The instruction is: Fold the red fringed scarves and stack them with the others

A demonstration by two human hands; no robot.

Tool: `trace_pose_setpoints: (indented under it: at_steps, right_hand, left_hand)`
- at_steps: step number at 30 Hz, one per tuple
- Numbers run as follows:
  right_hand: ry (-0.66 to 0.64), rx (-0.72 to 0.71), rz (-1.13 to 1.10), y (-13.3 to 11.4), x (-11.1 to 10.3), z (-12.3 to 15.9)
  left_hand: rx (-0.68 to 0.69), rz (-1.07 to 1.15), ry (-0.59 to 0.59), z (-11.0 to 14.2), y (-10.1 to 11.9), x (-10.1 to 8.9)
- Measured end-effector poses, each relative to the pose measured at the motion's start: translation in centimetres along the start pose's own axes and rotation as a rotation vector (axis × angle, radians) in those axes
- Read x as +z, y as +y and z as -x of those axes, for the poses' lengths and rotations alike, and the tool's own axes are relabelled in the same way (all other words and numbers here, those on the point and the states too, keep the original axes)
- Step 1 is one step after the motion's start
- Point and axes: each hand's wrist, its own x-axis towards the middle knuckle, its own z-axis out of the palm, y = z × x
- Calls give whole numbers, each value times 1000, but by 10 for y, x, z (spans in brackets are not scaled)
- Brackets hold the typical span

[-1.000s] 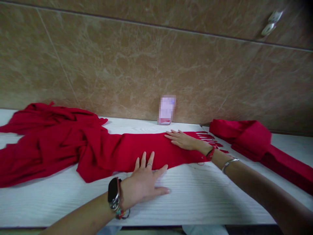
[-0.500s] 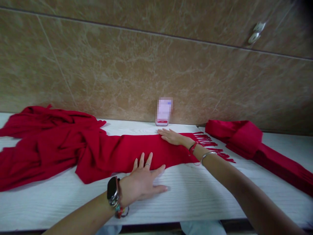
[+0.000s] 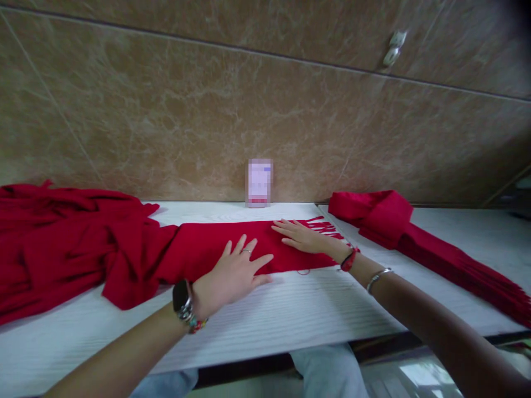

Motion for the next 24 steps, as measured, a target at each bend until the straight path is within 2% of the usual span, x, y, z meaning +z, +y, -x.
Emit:
trace_pose_setpoints:
  at_steps: [3,6,8,11,15,17,20,22,24]
  right_hand:
    - [23,-78,-4,-15,-3,-7]
    - [5,-176,-25,-25,-1,-15]
    - [-17,-203,-45,-23,3,-20]
    - [-21,-143,-41,-1,9,-24]
    - [2,49,11,41,8,-30]
    - [43,88,42,46,4,-33]
    - [94,-16,25,26,1,-33]
    - [69,-132,-14,7,3,-30]
    - [17,-183,-33,0,7,-24]
  left_hand:
    - [117,52,-101,-13,7,13]
    - [119,78,-142,-16,4,23]
    - [115,88,-150,-15,1,26]
    - [114,95,-173,-14,-1,26]
    - [122,88,-168,-14,-1,26]
    - [128,92,-149,-14,-2,27]
    - [121,102,-128,-13,-2,28]
    - [118,107,-120,-13,-1,28]
    - [119,108,-115,-13,-1,28]
